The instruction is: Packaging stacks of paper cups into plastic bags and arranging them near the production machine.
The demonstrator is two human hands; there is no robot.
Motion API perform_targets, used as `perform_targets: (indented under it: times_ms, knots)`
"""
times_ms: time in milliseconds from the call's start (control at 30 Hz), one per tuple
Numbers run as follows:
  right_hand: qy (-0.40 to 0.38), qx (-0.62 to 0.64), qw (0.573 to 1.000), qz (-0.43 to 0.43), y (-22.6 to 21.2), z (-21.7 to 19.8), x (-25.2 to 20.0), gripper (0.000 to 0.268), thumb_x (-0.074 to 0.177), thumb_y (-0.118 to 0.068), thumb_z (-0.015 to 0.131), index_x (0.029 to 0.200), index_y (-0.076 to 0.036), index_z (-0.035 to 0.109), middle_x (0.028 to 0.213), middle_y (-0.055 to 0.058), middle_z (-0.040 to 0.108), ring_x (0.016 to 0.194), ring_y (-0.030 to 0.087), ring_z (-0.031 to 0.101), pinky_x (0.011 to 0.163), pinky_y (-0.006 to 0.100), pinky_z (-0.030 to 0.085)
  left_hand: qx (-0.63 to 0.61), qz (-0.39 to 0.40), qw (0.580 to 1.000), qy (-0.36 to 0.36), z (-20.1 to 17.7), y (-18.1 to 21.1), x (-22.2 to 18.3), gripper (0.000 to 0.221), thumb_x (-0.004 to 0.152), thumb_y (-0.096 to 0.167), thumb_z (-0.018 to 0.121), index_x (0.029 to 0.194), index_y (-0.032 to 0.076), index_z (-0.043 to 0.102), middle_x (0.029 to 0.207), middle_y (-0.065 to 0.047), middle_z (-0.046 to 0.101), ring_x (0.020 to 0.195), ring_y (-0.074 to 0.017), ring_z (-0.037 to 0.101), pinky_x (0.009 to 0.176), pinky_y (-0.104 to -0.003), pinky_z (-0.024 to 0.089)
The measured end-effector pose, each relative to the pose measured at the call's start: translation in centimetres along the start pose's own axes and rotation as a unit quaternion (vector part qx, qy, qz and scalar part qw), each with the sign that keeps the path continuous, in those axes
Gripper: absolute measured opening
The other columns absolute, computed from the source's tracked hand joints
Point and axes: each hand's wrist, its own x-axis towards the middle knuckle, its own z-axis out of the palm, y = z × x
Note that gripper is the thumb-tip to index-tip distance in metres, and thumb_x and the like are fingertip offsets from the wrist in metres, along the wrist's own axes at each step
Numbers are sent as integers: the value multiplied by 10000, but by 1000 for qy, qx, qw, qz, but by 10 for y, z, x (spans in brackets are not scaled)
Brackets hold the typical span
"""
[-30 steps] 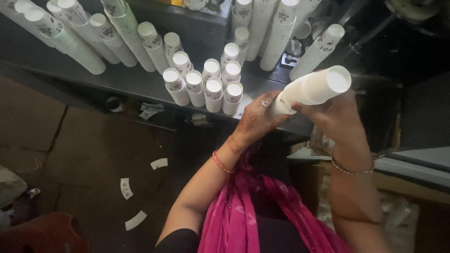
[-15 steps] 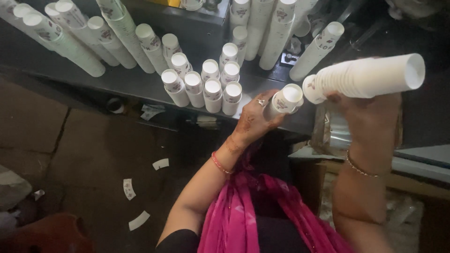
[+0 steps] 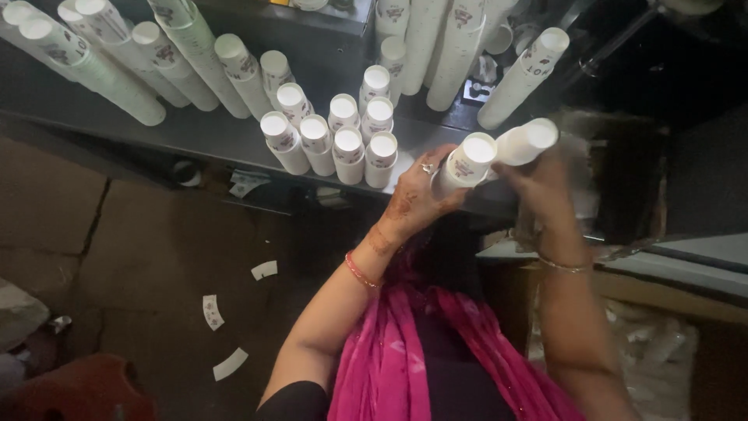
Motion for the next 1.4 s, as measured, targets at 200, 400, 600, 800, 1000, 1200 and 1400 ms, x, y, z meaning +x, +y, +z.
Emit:
perform_targets:
  times_ms: [200, 400, 600, 800, 1000, 1200, 1400]
  knots:
    - [-12, 65, 994, -89, 10, -14, 0, 481, 872, -96, 870, 1271, -20, 614, 1209, 128, 706, 1120, 227, 685, 973, 357, 547, -4, -41, 999, -29, 6, -31, -15, 608, 802, 180, 836, 1347, 73, 589, 1255, -179, 691, 1167, -352, 688, 982, -407, 565]
    - [-110, 274, 925, -241, -108, -37, -25, 420, 961, -100, 814, 1299, -21, 577, 1261, 109, 705, 1157, 180, 705, 1001, 326, 603, -4, -27, 999, -26, 15, -63, -36, 580, 831, 182, 828, 1346, 45, 598, 1262, -180, 683, 1192, -350, 665, 1015, -408, 547]
    - [-325, 191, 900, -219, -94, -33, 4, 500, 902, -57, 754, 1345, 12, 533, 1304, 136, 690, 1127, 196, 704, 921, 319, 627, -12, -65, 996, -54, 20, -91, -44, 536, 799, 216, 858, 1261, 48, 645, 1223, -165, 697, 1167, -346, 666, 1000, -399, 531]
    - [-300, 240, 918, -101, -83, -10, -11, 601, 811, 12, 754, 1372, -9, 539, 1398, 89, 608, 1152, 175, 663, 888, 309, 600, 57, -13, 998, 15, 41, -106, -50, 577, 764, 243, 872, 1238, 32, 619, 1173, -165, 687, 1128, -362, 656, 984, -429, 536]
    - [-210, 189, 945, -163, -54, 17, -13, 570, 845, 71, 817, 1351, 4, 563, 1261, 110, 662, 1165, 220, 669, 969, 356, 594, 88, -9, 993, 78, 45, -107, -52, 655, 744, 265, 894, 1243, -31, 591, 1155, -195, 664, 1097, -380, 640, 975, -449, 522]
    - [-252, 226, 926, -167, -59, 13, -5, 586, 835, 50, 818, 1355, -11, 555, 1298, 103, 664, 1248, 219, 664, 1050, 371, 595, 31, -24, 999, 15, 32, -102, -35, 630, 725, 260, 889, 1236, -5, 633, 1187, -192, 677, 1121, -365, 662, 965, -422, 544]
    - [-230, 185, 933, -205, -20, 26, -2, 618, 818, 47, 833, 1364, -2, 547, 1304, 102, 650, 1224, 212, 655, 1040, 362, 575, -14, -27, 1000, 4, 23, -73, -20, 531, 811, 305, 877, 1237, 60, 677, 1212, -149, 714, 1121, -321, 708, 955, -384, 579]
